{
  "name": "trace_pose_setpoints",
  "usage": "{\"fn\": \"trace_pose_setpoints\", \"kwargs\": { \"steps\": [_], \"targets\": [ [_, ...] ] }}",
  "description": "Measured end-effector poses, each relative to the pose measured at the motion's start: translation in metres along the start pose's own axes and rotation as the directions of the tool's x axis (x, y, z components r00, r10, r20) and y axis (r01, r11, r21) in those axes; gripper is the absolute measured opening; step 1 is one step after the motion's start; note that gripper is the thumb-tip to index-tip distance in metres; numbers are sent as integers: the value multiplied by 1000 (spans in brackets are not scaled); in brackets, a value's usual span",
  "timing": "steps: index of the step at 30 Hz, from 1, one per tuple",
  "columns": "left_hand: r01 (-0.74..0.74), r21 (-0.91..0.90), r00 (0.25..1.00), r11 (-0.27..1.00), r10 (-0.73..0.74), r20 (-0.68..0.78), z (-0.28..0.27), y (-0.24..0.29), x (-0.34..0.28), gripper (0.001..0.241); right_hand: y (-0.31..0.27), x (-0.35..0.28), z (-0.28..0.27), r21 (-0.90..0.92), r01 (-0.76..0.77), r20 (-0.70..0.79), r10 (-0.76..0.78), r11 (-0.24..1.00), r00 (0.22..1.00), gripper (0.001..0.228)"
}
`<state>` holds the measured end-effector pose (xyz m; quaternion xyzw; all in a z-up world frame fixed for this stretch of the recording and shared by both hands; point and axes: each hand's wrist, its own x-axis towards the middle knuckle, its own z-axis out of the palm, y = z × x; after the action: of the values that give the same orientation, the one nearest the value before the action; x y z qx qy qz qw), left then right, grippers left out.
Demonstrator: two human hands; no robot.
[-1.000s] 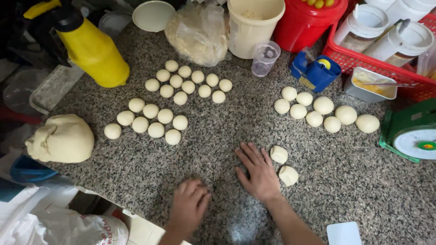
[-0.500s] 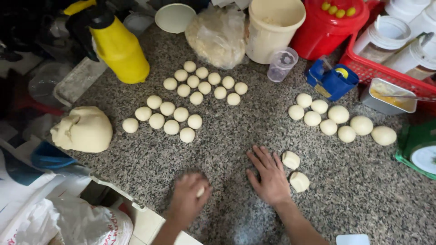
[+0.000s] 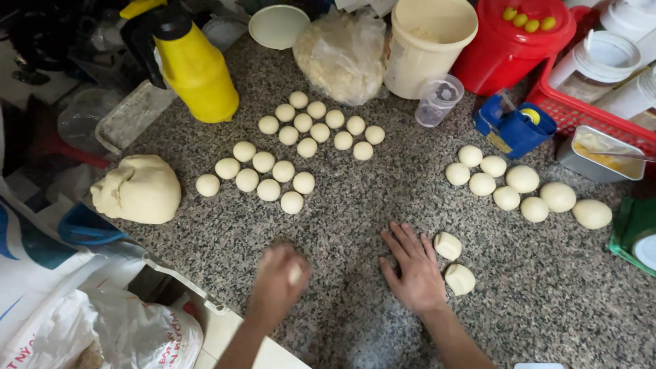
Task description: The person shapes portions of dough into small balls on a counter and weighs them on a scale.
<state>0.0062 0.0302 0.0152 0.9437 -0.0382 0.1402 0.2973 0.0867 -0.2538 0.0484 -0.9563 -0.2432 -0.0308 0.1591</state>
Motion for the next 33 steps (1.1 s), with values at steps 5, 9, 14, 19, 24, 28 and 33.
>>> {"fn": "trace_pose_setpoints", "kwargs": {
  "steps": [5,9,14,19,24,28,33],
  "targets": [
    [249,3,929,968,-238,-283,24,13,38,17,-4,-3,-5,28,-9,4,9,1000,1000,58],
    [104,-129,964,986,-132,-232,22,45,-9,28,-1,-2,-3,34,10,-27,-9,999,1000,56],
    [238,-66,971,969,-238,20,-5,2,0,28,-2,-3,-4,35,-10,-1,10,999,1000,57],
    [197,3,935,980,-187,-301,16,20,34,20,-3,-1,-4,-31,-3,47,4,1000,999,58],
    [136,-18,990,991,-136,-26,23,29,-21,34,-3,-1,-6,-37,-18,68,21,999,997,58],
    [98,29,990,995,-94,-103,1,-11,6,22,-2,-1,-4,3,13,-3,-13,1000,1000,57],
    [320,126,934,939,-289,-212,14,0,39,31,-4,-3,-6,-10,13,13,-13,1000,1000,57]
  ]
}}
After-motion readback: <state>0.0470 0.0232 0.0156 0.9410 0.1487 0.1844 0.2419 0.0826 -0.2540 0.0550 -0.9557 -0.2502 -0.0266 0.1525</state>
